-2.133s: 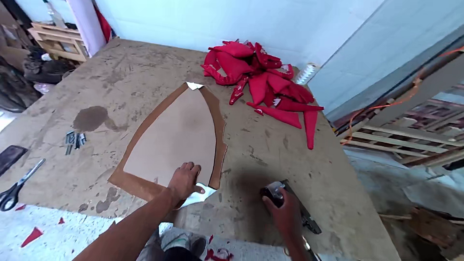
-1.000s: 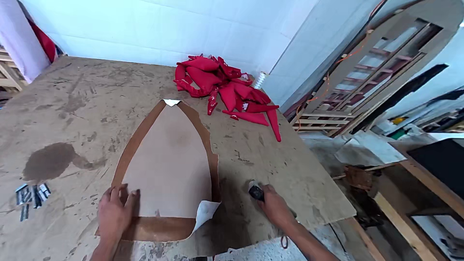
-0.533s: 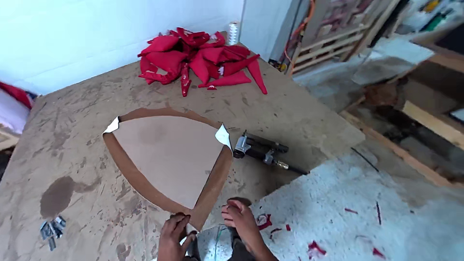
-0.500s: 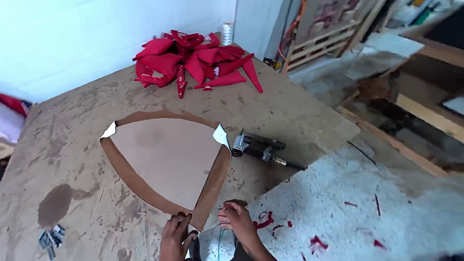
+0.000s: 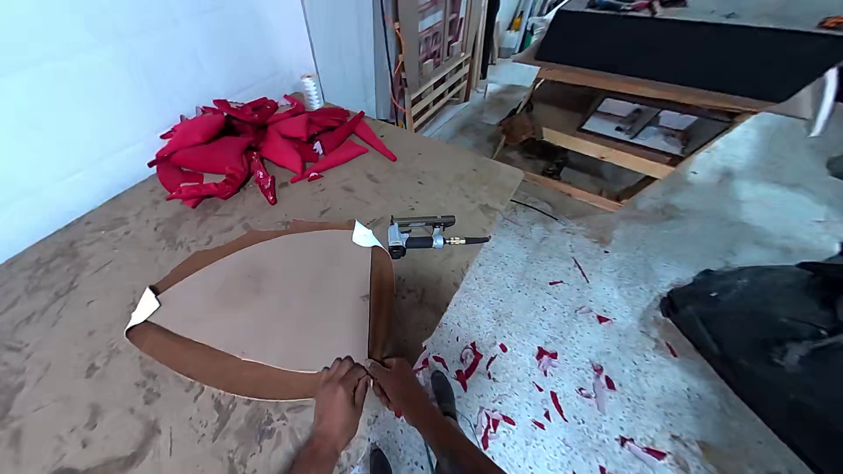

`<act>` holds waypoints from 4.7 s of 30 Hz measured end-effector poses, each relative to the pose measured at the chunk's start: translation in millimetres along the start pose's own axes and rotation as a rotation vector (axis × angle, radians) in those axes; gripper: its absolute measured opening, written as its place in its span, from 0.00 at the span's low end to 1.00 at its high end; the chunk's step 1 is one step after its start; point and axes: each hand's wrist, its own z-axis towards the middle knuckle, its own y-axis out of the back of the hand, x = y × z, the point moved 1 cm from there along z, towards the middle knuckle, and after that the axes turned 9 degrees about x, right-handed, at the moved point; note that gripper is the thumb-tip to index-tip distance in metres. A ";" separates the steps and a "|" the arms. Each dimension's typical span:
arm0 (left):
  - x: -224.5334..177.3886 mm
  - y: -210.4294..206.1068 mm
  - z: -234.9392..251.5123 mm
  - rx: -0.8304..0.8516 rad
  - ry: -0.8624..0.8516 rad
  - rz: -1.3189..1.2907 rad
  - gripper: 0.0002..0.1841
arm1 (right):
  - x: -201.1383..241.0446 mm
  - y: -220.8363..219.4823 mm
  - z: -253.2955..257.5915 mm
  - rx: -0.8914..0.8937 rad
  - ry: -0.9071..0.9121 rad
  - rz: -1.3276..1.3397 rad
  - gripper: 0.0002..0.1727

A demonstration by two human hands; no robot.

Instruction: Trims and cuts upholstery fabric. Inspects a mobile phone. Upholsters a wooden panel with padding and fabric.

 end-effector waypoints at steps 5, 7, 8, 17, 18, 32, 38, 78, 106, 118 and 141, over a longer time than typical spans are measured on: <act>21.7 63.1 47.6 0.095 0.076 0.098 0.35 | -14.7 -9.3 -4.1 0.002 0.030 0.096 0.25; 22.1 65.6 67.6 0.318 0.206 0.238 0.55 | -12.6 -18.5 -5.8 -0.034 0.040 0.110 0.27; 18.4 65.0 75.9 0.390 0.255 0.274 0.62 | -13.1 -22.8 -2.0 -0.087 0.052 0.078 0.27; -12.1 69.5 104.2 0.547 0.407 0.364 0.77 | -57.3 -29.3 -5.6 -0.252 0.203 0.001 0.26; -14.2 66.9 104.8 0.539 0.405 0.379 0.77 | -55.9 -30.7 -9.0 -0.258 0.231 0.024 0.25; 27.7 91.8 89.4 0.637 0.258 0.032 0.58 | 84.9 -11.1 49.1 0.356 -0.117 -0.342 0.18; 31.4 37.3 73.5 0.160 0.244 0.131 0.62 | 129.2 -16.3 87.6 0.542 -0.116 -0.973 0.19; 31.6 39.7 62.8 0.091 0.291 0.007 0.31 | 116.7 -4.0 -57.8 0.109 0.166 -1.407 0.27; -62.3 -3.5 96.9 -0.462 0.795 -0.768 0.13 | 357.4 53.7 212.1 0.397 0.759 -0.718 0.21; -30.1 -16.7 36.7 -0.327 0.601 0.016 0.14 | 94.6 42.4 61.8 0.393 -0.095 -0.311 0.36; 84.0 64.4 41.6 -0.161 0.423 -0.145 0.26 | 154.8 -65.8 104.4 0.484 -0.079 -0.632 0.20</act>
